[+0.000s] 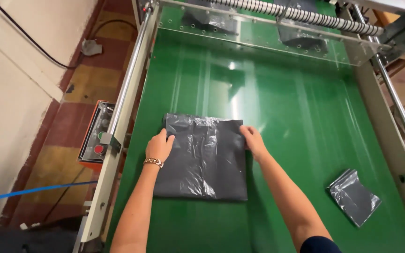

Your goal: Folding plastic bags from a conveyor belt and stacking them into a crate.

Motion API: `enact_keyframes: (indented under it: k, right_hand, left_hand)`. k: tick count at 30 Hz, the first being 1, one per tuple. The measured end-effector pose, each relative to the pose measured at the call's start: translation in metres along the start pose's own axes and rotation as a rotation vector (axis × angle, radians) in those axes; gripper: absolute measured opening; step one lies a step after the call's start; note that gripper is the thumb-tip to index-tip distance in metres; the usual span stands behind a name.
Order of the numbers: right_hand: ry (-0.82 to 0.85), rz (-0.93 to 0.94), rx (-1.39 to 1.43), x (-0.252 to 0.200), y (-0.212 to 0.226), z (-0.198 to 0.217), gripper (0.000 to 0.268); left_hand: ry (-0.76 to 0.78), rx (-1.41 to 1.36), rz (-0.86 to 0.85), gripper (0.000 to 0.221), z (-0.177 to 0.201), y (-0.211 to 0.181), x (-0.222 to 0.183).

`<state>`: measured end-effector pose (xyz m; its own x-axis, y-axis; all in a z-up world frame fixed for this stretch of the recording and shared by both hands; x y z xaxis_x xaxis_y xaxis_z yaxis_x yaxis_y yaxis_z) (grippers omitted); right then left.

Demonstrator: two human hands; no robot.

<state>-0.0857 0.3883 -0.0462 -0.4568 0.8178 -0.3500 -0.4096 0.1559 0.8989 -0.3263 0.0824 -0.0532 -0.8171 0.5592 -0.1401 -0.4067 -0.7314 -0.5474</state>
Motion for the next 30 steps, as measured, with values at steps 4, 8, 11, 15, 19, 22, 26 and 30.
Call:
enact_keyframes:
  k: [4, 8, 11, 15, 19, 22, 26, 30]
  right_hand:
    - [-0.078, 0.249, -0.378, -0.001, 0.036, -0.001, 0.057]
    - [-0.114, 0.442, -0.749, -0.001, 0.072, -0.025, 0.067]
    - [-0.034, 0.312, -0.879, 0.025, 0.064, -0.035, 0.072]
    - [0.003, 0.225, -1.013, 0.056, 0.047, -0.043, 0.048]
    - [-0.074, 0.393, -0.838, -0.006, 0.069, -0.045, 0.036]
    - [-0.135, 0.679, -0.428, -0.087, 0.064, -0.023, 0.022]
    - [-0.130, 0.930, -0.388, -0.185, 0.037, 0.004, 0.023]
    - [-0.186, 1.143, -0.654, -0.201, -0.026, 0.004, 0.035]
  left_hand:
    - [-0.019, 0.060, -0.020, 0.059, 0.005, -0.015, 0.002]
    - [-0.158, 0.103, -0.095, 0.055, 0.033, -0.047, -0.025]
    - [-0.759, 0.408, -0.280, 0.077, 0.034, -0.056, -0.043]
    - [-0.450, -0.079, -0.427, 0.041, 0.013, -0.061, -0.063]
    - [0.346, -1.000, 0.065, 0.054, -0.052, -0.026, -0.050]
    - [0.509, -1.353, 0.362, 0.106, 0.036, -0.053, -0.081]
    - [0.512, -1.568, 0.462, 0.115, 0.041, -0.023, -0.094]
    - [0.368, -1.520, 0.382, 0.081, -0.052, 0.119, -0.056]
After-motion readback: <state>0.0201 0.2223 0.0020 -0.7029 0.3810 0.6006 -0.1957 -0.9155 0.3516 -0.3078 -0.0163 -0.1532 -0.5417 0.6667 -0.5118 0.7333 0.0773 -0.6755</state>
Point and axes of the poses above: each hand's wrist, its own x-axis towards the middle knuckle, its own z-axis out of the back of the hand, y = z × x, the point moved 3 cm from there along x, towards the middle knuckle, and after that the axes turned 5 degrees about -y, right-handed, at the moved point
